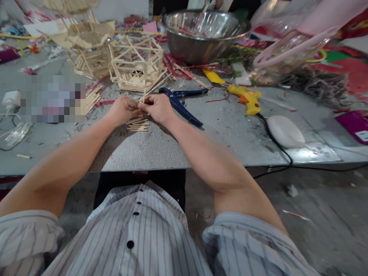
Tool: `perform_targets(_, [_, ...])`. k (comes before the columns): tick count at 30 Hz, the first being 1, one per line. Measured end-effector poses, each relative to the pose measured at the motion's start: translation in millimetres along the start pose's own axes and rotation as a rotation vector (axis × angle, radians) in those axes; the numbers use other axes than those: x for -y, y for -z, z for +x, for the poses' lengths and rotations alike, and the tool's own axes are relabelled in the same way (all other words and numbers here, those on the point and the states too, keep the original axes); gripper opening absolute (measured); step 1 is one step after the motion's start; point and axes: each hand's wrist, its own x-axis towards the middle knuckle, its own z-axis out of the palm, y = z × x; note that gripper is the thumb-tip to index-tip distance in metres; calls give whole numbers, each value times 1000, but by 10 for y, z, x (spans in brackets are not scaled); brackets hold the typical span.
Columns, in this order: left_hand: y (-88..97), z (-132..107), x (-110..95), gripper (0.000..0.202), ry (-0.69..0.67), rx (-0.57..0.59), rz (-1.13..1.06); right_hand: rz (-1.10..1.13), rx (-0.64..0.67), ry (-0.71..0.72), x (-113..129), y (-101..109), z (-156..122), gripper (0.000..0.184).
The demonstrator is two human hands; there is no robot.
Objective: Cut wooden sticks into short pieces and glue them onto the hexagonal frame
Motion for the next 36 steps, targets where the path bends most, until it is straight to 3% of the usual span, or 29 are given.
perform_targets(7, [47,-120,-250,14,87,8,-43,56,-42,2,80,62,-16,18])
perform_targets(15, [4,-144,-226,21,129,17,-200,148,-43,-55,134,54,-66,30])
perform_targets(21, [9,-154,-283,20,191,55,-262,49,3,-22,109,72,-53,34])
perform_targets(26, [94,-123,-274,11,269,-91,-315,-335,-224,153,76,467,-11,31])
perform_targets(28, [137,-110,-249,11,294,-160,-322,-595,-282,94,71,689,-31,35])
perform_targets(32, [199,-103,-268,13,379,-251,-355,-957,-64,-180,65,963,-110,36])
perform_targets(36, [223,-107,-343,21,423,-288,-442,-1076,42,-281,77,950,-142,33])
